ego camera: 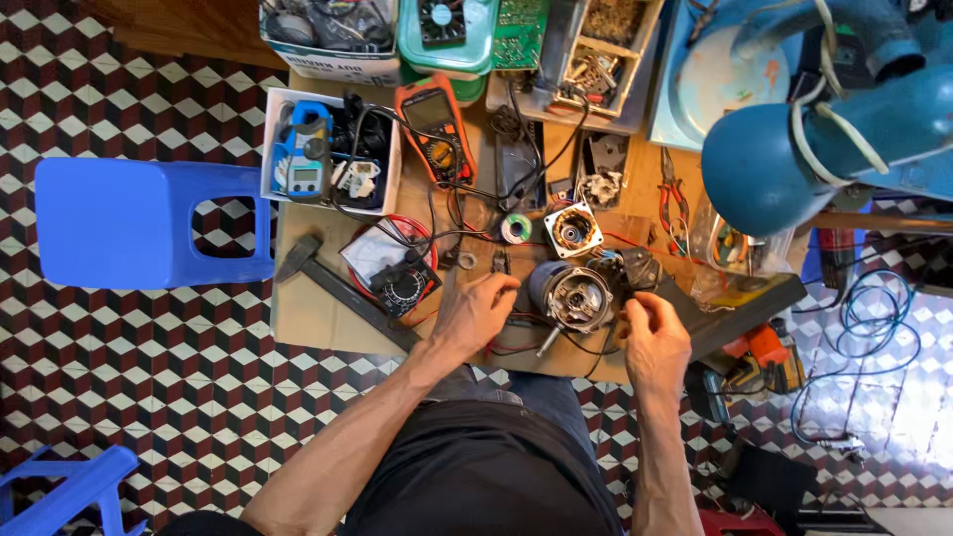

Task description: The person works at a cluttered workbench repairing a small electric motor. They use pliers on the motor housing, pull a white wire through the housing, wipe parts with a cloth, and reposition the motor under a desk lamp while handling its components.

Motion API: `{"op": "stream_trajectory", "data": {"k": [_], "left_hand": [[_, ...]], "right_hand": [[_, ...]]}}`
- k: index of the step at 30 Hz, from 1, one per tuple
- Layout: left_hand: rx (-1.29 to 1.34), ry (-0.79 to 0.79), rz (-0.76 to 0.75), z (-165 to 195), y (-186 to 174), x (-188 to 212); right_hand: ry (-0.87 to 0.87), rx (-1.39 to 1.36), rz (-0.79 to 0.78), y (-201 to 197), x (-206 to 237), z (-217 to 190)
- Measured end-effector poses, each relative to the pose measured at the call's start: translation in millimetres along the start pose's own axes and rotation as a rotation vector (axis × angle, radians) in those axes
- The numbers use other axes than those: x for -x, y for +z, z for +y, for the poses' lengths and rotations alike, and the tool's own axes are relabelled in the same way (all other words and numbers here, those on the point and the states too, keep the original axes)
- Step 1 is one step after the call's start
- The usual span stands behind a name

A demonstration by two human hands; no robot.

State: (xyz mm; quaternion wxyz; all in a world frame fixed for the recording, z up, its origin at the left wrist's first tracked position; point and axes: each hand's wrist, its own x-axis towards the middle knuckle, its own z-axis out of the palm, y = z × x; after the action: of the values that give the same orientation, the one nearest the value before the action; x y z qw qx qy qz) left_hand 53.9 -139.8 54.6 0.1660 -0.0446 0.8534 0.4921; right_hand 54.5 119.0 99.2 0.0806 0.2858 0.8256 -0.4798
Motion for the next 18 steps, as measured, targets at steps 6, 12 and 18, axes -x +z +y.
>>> {"op": "stream_trajectory", "data": {"k": [6,12,18], "left_hand": [[0.087,-0.19,-0.231,29.4,70.9,23.6],[0.615,-0.27,-0.347,28.0,112.3,27.8],[0.671,-0.213,-0.317,47.8,107.7,37.5]], "right_hand": [[0.087,0.114,-0.045,-20.1,-7.9,39.3],[0.008,0.175,-0.117,-45.5,-20.2,64.2],[0.01,0.135,-0.159,-55.4,-17.1,61.1]]}}
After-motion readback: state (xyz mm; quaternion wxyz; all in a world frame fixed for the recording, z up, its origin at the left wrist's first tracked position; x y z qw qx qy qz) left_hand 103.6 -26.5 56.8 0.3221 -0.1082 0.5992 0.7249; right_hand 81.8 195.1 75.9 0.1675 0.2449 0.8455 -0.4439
